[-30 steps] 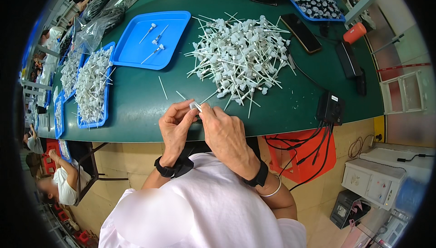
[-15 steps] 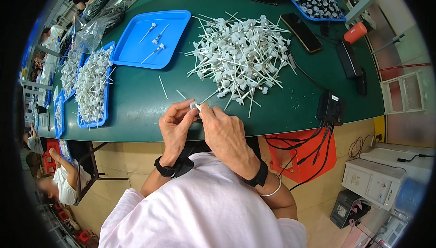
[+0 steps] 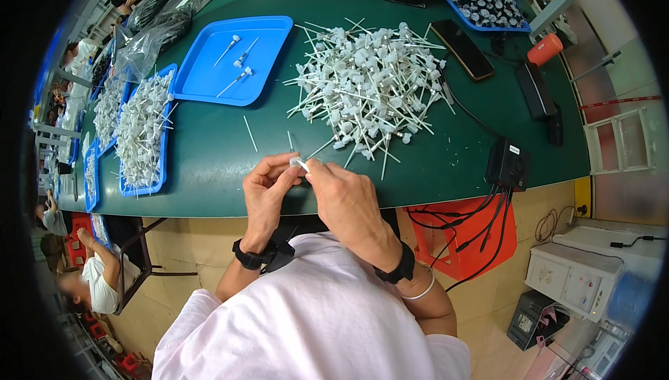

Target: Assembling small white plastic components using tweezers at an industrial workstation.

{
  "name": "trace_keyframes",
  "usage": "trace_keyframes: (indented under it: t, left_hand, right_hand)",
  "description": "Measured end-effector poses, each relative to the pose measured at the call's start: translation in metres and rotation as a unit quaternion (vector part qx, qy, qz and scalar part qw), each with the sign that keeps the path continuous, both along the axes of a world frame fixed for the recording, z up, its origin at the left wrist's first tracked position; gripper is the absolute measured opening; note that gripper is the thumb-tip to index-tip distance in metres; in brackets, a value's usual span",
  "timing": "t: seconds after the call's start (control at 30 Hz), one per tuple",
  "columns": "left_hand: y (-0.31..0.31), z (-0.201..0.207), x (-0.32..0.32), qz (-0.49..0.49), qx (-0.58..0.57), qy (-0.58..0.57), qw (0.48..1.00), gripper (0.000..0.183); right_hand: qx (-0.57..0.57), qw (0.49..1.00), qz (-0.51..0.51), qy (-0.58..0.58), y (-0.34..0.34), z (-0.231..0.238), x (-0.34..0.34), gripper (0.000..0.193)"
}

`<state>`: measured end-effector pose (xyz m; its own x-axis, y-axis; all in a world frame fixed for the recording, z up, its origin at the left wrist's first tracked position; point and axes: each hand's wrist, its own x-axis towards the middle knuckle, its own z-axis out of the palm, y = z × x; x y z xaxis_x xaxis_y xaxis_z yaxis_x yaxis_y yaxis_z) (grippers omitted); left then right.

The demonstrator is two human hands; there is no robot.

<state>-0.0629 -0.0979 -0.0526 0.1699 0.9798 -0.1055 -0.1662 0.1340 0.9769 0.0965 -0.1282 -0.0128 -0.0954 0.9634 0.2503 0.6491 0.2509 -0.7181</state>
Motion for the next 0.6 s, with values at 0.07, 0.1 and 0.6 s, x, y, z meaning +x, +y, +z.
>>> trace_keyframes:
  t: [0.07,0.1,0.6]
  left_hand:
    - [0.001,0.0,-0.001,-0.003,-0.003,0.001,1.0,0.023]
    - [0.001,0.0,-0.002,-0.004,-0.001,0.006,1.0,0.023]
    - [0.002,0.002,-0.003,-0.027,-0.042,-0.057,0.997,0.023]
  right_hand:
    - [0.012,0.999,0.014,0.05,0.003,-0.004,0.003,0.014]
    - [-0.01,0.997,0.017,0.07,0.004,-0.002,0.004,0.014]
    - [-0.25,0.915,0.097,0.301,0.015,-0.014,0.021,0.023]
